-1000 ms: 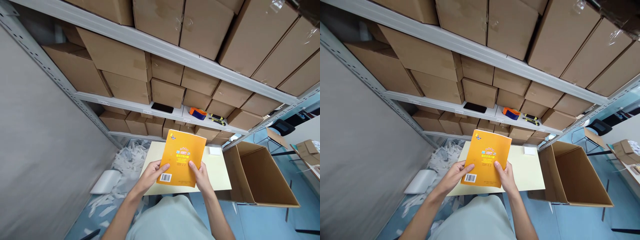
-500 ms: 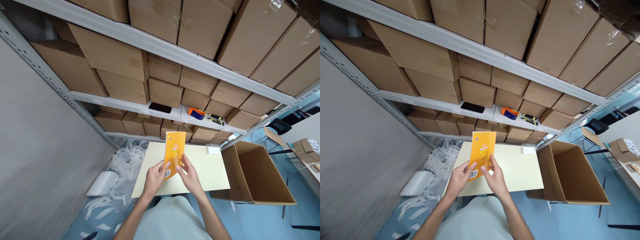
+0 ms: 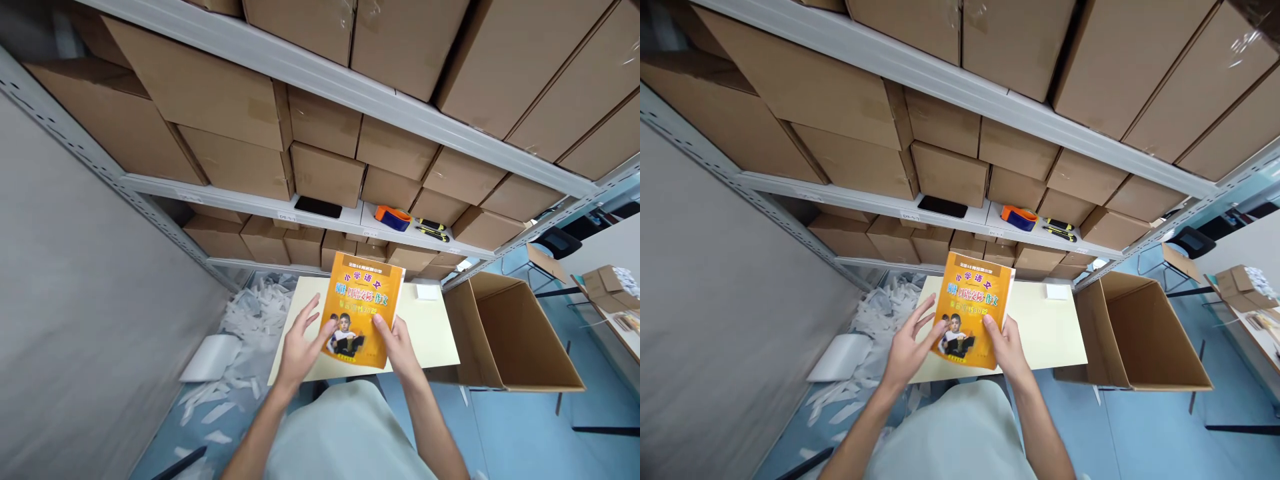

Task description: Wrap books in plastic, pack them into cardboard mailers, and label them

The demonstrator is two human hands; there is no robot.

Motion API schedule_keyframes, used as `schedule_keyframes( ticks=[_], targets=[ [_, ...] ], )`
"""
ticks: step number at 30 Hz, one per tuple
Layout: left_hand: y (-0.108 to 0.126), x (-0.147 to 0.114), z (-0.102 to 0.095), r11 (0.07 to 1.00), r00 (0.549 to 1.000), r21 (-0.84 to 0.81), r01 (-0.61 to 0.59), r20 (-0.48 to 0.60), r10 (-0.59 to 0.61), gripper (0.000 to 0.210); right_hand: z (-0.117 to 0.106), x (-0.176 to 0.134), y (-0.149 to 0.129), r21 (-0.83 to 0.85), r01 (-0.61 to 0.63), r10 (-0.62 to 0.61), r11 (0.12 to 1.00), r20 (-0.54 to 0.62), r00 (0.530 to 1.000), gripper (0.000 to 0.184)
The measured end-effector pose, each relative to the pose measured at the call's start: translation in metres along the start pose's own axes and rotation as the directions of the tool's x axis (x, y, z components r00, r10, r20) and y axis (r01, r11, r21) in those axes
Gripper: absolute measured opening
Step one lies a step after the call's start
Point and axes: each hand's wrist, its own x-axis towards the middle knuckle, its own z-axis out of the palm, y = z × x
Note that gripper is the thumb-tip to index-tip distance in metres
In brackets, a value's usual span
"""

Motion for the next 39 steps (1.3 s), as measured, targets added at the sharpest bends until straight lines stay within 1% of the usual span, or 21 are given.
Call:
schedule_keyframes(
  ticks=[1, 2, 4, 5, 7, 9, 11, 13, 14, 16, 18, 20, 22, 24, 26, 29, 31, 33, 36, 37, 39],
  targets=[
    [0.001, 0.004, -0.007, 0.996, 0.996, -0.055, 0.075, 0.045, -0.072, 0.083, -0.003, -0.004, -0.004, 0.038, -0.038, 0.037, 0.999, 0.026, 0.999, 0.060],
    [0.002, 0.007, -0.013, 0.984, 0.983, -0.102, 0.146, 0.130, -0.132, 0.086, -0.005, -0.008, -0.006, 0.067, -0.062, 0.059, 0.996, 0.044, 0.997, 0.059],
    [0.008, 0.008, -0.020, 0.954, 0.928, -0.153, 0.256, 0.315, -0.198, 0.083, -0.006, -0.013, -0.008, 0.096, -0.078, 0.073, 0.992, 0.048, 0.996, 0.057],
    [0.011, 0.007, -0.021, 0.942, 0.902, -0.166, 0.292, 0.377, -0.213, 0.078, -0.006, -0.014, -0.007, 0.099, -0.081, 0.077, 0.992, 0.043, 0.996, 0.057],
    [0.014, 0.004, -0.018, 0.922, 0.878, -0.191, 0.337, 0.416, -0.235, 0.070, -0.007, -0.009, -0.002, 0.090, -0.098, 0.095, 0.991, 0.034, 0.995, 0.058],
    [0.010, 0.003, -0.011, 0.900, 0.870, -0.210, 0.382, 0.410, -0.273, 0.066, -0.011, 0.002, 0.010, 0.063, -0.121, 0.119, 0.991, 0.026, 0.993, 0.059],
    [-0.004, 0.004, -0.005, 0.881, 0.863, -0.209, 0.425, 0.387, -0.324, 0.063, -0.016, 0.016, 0.030, 0.008, -0.138, 0.138, 0.990, 0.005, 0.990, 0.060],
    [-0.030, 0.004, -0.001, 0.870, 0.859, -0.182, 0.459, 0.343, -0.381, 0.061, -0.022, 0.030, 0.060, -0.061, -0.173, 0.172, 0.983, -0.026, 0.985, 0.062],
    [-0.046, 0.002, -0.001, 0.864, 0.856, -0.161, 0.476, 0.312, -0.413, 0.060, -0.024, 0.035, 0.078, -0.086, -0.210, 0.208, 0.974, -0.037, 0.978, 0.064],
    [-0.080, -0.005, -0.005, 0.843, 0.834, -0.114, 0.526, 0.264, -0.485, 0.057, -0.026, 0.041, 0.118, -0.111, -0.318, 0.314, 0.942, -0.049, 0.948, 0.068],
    [-0.113, -0.017, -0.011, 0.812, 0.800, -0.068, 0.580, 0.237, -0.552, 0.054, -0.025, 0.040, 0.156, -0.129, -0.423, 0.421, 0.897, -0.050, 0.906, 0.071],
    [-0.141, -0.028, -0.019, 0.781, 0.767, -0.021, 0.624, 0.208, -0.608, 0.051, -0.022, 0.037, 0.187, -0.162, -0.488, 0.489, 0.858, -0.038, 0.872, 0.073],
    [-0.164, -0.034, -0.024, 0.759, 0.749, 0.017, 0.651, 0.148, -0.645, 0.050, -0.018, 0.041, 0.210, -0.207, -0.505, 0.513, 0.838, -0.018, 0.858, 0.073],
    [-0.184, -0.032, -0.027, 0.752, 0.749, 0.032, 0.659, 0.075, -0.659, 0.049, -0.014, 0.055, 0.226, -0.278, -0.482, 0.499, 0.831, -0.009, 0.866, 0.072],
    [-0.202, -0.021, -0.027, 0.760, 0.760, 0.036, 0.649, 0.008, -0.649, 0.048, -0.010, 0.079, 0.240, -0.379, -0.433, 0.464, 0.817, -0.011, 0.886, 0.072],
    [-0.224, 0.010, -0.026, 0.779, 0.781, 0.065, 0.624, -0.097, -0.617, 0.049, 0.001, 0.130, 0.258, -0.508, -0.380, 0.439, 0.773, -0.005, 0.898, 0.068],
    [-0.237, 0.035, -0.026, 0.783, 0.787, 0.100, 0.614, -0.165, -0.595, 0.052, 0.012, 0.164, 0.270, -0.543, -0.370, 0.444, 0.754, 0.006, 0.896, 0.064],
    [-0.248, 0.059, -0.026, 0.777, 0.784, 0.139, 0.614, -0.223, -0.579, 0.053, 0.024, 0.194, 0.282, -0.523, -0.385, 0.464, 0.761, 0.024, 0.885, 0.060],
    [-0.263, 0.085, -0.026, 0.758, 0.770, 0.184, 0.625, -0.300, -0.563, 0.050, 0.034, 0.224, 0.299, -0.486, -0.428, 0.508, 0.762, 0.039, 0.860, 0.054],
    [-0.268, 0.091, -0.025, 0.748, 0.763, 0.195, 0.634, -0.318, -0.563, 0.050, 0.034, 0.230, 0.303, -0.500, -0.429, 0.514, 0.752, 0.038, 0.857, 0.051],
    [-0.277, 0.097, -0.024, 0.721, 0.741, 0.210, 0.660, -0.345, -0.577, 0.048, 0.027, 0.237, 0.308, -0.574, -0.387, 0.500, 0.721, 0.045, 0.865, 0.046]
  ],
)
